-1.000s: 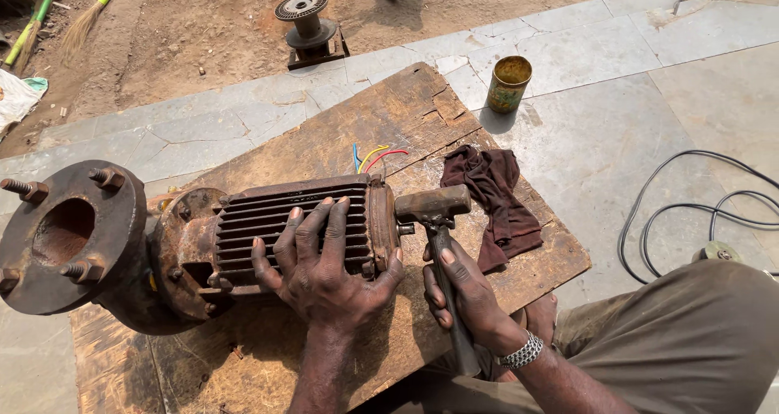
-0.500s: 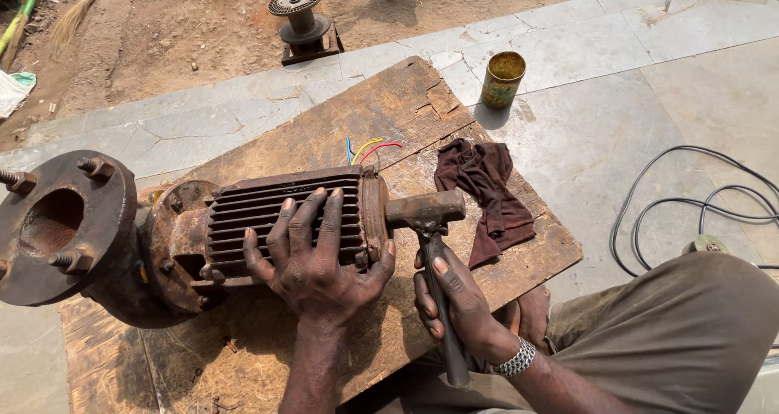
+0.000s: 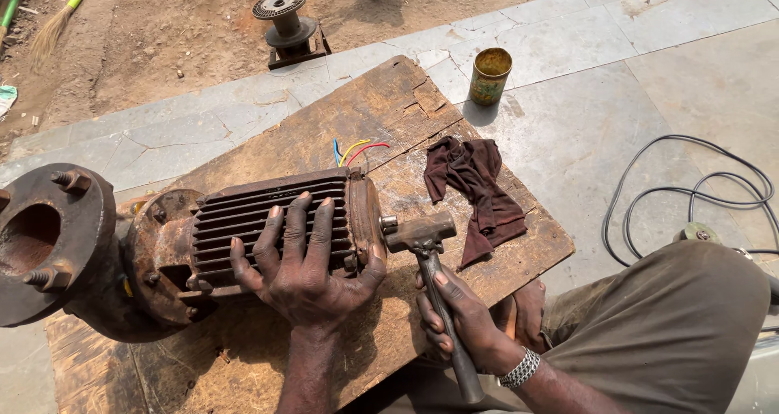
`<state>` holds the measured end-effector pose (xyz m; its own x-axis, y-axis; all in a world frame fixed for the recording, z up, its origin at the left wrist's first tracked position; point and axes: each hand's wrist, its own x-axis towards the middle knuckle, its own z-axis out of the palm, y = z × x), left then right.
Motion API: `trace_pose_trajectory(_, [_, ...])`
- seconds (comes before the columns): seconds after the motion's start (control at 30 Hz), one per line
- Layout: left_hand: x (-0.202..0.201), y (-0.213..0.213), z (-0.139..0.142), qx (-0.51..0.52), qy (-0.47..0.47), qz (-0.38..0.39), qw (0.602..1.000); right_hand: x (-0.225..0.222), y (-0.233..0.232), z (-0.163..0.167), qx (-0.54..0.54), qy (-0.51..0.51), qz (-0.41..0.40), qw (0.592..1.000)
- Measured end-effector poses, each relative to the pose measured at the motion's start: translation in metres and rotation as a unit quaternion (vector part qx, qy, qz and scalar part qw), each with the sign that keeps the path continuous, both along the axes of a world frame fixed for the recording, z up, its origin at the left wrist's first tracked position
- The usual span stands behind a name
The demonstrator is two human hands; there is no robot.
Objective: The person works on a rusty electric water pump motor resting on a wooden board on their lap. They remove and reposition the motor end cover, tap the housing with a hammer, and tighten fasteners using a wrench and pliers, steadying the pump with the other hand.
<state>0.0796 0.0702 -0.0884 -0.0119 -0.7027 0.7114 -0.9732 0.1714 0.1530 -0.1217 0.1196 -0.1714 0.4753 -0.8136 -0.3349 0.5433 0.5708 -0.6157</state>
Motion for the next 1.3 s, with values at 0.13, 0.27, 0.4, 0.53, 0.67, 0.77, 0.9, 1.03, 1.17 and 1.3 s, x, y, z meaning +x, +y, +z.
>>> trace_pose_trajectory(0.13, [0.000, 0.000, 0.001, -0.005, -0.003, -0.004, 1.000, 0.009, -0.013, 0.007, 0.039, -0.039, -0.055, 0.997])
trace_pose_trajectory(0.27, [0.000, -0.002, 0.003, 0.006, 0.004, 0.003, 1.000, -0.005, -0.033, 0.010, -0.046, 0.143, 0.015, 0.989])
trace_pose_trajectory(0.4, [0.012, 0.006, -0.004, -0.012, 0.034, -0.051, 0.998, -0.021, -0.073, 0.006, -0.166, 0.352, -0.001, 0.921])
trace_pose_trajectory(0.53, [0.041, 0.055, -0.034, -0.084, 0.166, -0.161, 0.969, -0.033, -0.121, 0.006, -0.478, 0.676, -0.014, 0.561])
trace_pose_trajectory(0.67, [0.095, 0.135, -0.074, -0.021, 0.166, 0.119, 0.979, -0.046, -0.154, -0.003, -0.459, 0.810, 0.082, 0.355])
trace_pose_trajectory(0.77, [0.147, 0.183, -0.090, 0.042, 0.236, 0.292, 0.926, -0.055, -0.167, -0.018, -0.460, 0.819, 0.117, 0.323])
trace_pose_trajectory(0.9, [0.200, 0.192, -0.086, 0.106, 0.255, 0.350, 0.895, -0.055, -0.159, -0.029, -0.535, 0.801, 0.044, 0.265])
trace_pose_trajectory(1.03, [0.207, 0.150, -0.084, 0.197, 0.296, 0.324, 0.877, -0.064, -0.140, -0.016, -0.546, 0.804, -0.017, 0.235])
trace_pose_trajectory(1.17, [0.197, 0.106, -0.103, 0.318, 0.267, 0.350, 0.840, -0.094, -0.126, -0.010, -0.557, 0.772, -0.044, 0.304])
trace_pose_trajectory(1.3, [0.193, 0.096, -0.115, 0.312, 0.243, 0.365, 0.842, -0.116, -0.118, -0.013, -0.548, 0.715, -0.045, 0.433])
